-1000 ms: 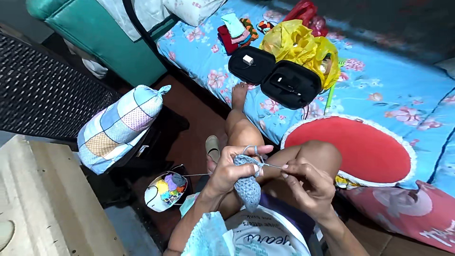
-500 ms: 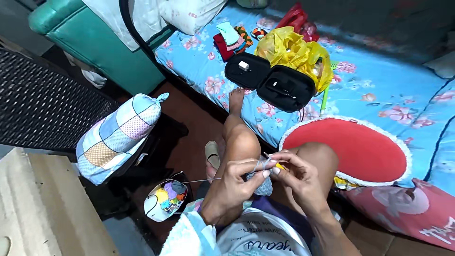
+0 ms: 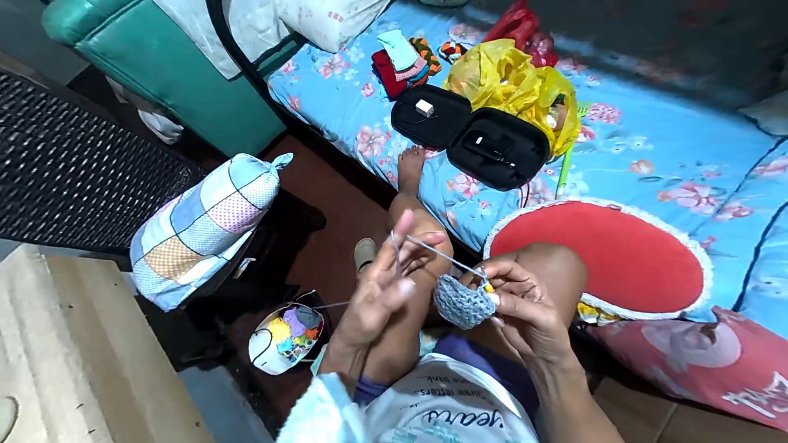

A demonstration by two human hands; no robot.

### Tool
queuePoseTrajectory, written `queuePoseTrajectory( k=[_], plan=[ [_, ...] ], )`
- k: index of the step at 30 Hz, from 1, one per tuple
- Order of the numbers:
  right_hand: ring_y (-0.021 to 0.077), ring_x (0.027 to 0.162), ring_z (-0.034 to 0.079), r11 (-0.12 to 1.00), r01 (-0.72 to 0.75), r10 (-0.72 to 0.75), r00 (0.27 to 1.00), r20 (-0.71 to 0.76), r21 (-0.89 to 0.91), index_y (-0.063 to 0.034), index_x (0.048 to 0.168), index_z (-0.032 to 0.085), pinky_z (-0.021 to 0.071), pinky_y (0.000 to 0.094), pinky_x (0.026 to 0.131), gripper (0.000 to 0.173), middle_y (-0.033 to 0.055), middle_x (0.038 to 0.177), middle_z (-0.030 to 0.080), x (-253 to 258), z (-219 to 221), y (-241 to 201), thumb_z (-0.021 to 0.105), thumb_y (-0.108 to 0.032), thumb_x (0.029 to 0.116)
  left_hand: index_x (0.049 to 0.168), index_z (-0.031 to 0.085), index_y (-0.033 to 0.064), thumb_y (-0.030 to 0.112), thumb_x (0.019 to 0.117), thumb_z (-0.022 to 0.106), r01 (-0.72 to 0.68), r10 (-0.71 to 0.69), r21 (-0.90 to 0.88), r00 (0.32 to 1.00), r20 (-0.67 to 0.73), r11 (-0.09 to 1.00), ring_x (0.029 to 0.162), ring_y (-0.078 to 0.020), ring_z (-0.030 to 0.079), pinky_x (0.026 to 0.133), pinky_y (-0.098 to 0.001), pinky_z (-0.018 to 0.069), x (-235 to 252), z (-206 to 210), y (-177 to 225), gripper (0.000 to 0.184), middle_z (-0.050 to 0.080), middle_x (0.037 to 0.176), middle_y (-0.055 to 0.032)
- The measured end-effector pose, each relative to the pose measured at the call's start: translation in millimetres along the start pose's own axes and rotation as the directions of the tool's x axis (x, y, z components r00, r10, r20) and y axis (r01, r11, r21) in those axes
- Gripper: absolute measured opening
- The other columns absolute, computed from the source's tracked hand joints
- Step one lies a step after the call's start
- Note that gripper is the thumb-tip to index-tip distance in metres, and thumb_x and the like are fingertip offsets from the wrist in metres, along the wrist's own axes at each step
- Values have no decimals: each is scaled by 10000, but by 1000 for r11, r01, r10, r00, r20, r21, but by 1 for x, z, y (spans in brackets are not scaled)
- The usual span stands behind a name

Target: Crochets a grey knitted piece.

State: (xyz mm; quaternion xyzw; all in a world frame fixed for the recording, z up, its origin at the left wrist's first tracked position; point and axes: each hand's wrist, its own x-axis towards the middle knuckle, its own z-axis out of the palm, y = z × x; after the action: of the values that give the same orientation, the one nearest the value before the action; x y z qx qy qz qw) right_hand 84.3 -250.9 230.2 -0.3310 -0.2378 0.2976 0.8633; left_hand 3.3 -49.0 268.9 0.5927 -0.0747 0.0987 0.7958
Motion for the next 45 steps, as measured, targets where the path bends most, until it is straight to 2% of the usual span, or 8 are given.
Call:
queuePoseTrajectory(
  k=[3,7,11,15,19,26,39,45],
  plan=[
    [-43,709,621,1000,14,-14,1000,26,12,-85,1202,726,490,110,595,263,20,1040,753,0,0,-4,671,-84,944,1590,53,-65,110,954,585,-3,9,429,1000,-12,904,1066,-153,681,919,-306,571,4,11,-5,847,634,1319,-161],
    [-52,662,573,999,24,-25,999,46,29,-94,1204,713,442,107,548,256,4,1049,735,-2,0,-8,632,-184,978,1010,716,-56,152,963,628,9,250,915,961,-120,402,642,-95,639,624,-235,533,4,5,-6,230,693,739,-85],
    [12,892,688,997,48,-43,996,72,-63,-125,1232,701,566,168,779,296,0,1120,735,-5,3,-14,700,-178,940,610,569,47,189,976,645,-57,95,631,995,-27,774,824,-30,610,746,-189,491,0,-23,15,400,636,765,10],
    [40,925,702,994,52,-54,998,-11,-100,-103,1226,712,583,199,818,328,20,1112,741,-7,10,-13,704,-43,904,1123,778,225,461,968,641,-115,109,17,968,227,993,1401,-263,496,1180,-431,381,5,-23,11,314,641,1391,-67],
    [57,915,696,991,49,-60,994,-93,-125,-69,1244,704,587,209,792,339,45,1156,726,-8,14,-11,715,-50,906,1617,224,233,237,895,775,-14,17,-24,994,109,1000,1242,-237,619,1067,-405,513,3,16,-8,908,628,1372,-83],
    [9,952,626,893,55,-85,995,-48,-446,-120,1266,724,527,150,778,304,-22,1171,691,-14,0,-21,627,-184,986,1620,25,29,-109,881,646,131,-151,-120,972,-180,984,899,-141,726,856,-282,591,7,41,-8,975,739,994,-109],
    [167,707,560,-126,342,-195,912,361,-931,-197,1262,717,418,274,563,388,100,876,608,-14,-4,-52,475,-120,968,1532,139,-156,-123,858,622,17,35,173,955,-294,985,874,-71,699,824,-242,586,5,56,-5,829,732,966,-47],
    [193,678,575,-291,171,-329,906,266,-941,-125,1215,752,432,271,541,354,127,871,637,-25,19,-27,539,-88,934,1484,187,-213,-87,852,656,-142,258,385,928,-268,912,925,-57,691,871,-242,582,3,61,-25,797,722,986,-48]
  ],
)
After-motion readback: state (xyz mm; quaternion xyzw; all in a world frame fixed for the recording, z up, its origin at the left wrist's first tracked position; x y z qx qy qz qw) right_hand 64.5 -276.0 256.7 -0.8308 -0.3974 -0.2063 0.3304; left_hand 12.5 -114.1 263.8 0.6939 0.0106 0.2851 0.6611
